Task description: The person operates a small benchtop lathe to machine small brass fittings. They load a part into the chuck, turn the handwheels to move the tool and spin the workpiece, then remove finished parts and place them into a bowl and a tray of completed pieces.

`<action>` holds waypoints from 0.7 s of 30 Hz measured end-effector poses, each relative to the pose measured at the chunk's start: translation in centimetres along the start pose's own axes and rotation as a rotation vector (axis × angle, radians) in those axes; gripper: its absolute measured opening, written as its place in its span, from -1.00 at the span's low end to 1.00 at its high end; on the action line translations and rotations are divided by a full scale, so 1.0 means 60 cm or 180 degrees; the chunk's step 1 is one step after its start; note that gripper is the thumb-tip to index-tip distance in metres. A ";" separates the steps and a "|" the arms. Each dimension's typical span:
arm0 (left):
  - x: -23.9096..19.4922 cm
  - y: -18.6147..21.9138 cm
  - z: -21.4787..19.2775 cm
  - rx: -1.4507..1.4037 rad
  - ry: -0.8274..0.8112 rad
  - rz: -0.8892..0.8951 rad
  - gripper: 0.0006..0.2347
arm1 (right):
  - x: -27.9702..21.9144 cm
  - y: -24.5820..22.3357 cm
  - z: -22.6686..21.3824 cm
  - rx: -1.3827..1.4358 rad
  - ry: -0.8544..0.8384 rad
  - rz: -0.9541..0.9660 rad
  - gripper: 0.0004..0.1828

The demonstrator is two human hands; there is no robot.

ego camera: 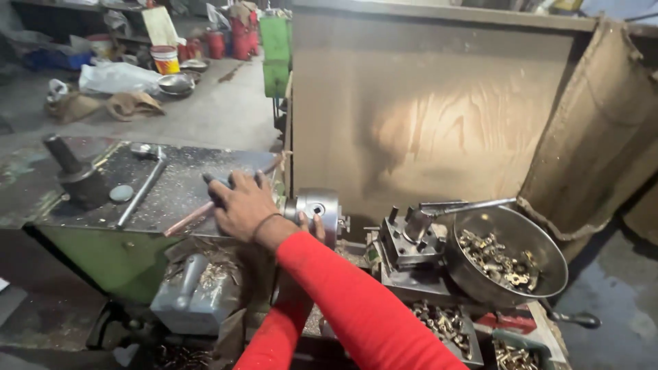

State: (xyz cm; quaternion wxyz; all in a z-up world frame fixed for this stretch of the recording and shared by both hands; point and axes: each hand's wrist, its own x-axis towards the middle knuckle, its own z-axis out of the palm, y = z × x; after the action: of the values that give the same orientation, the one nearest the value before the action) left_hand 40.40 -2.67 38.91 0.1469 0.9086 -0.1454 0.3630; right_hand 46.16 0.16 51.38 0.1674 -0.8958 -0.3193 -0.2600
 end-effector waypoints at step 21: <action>0.190 0.015 -0.226 0.0322 -0.0663 0.0351 -0.54 | -0.108 0.217 -0.158 -0.1041 -0.0113 -0.0758 -0.59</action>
State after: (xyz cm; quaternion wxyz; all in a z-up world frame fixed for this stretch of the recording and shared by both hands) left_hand 39.62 -0.21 56.49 0.0648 0.9382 -0.1911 0.2812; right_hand 47.04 -17.03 53.58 -0.0179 -0.8714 -0.3794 -0.3106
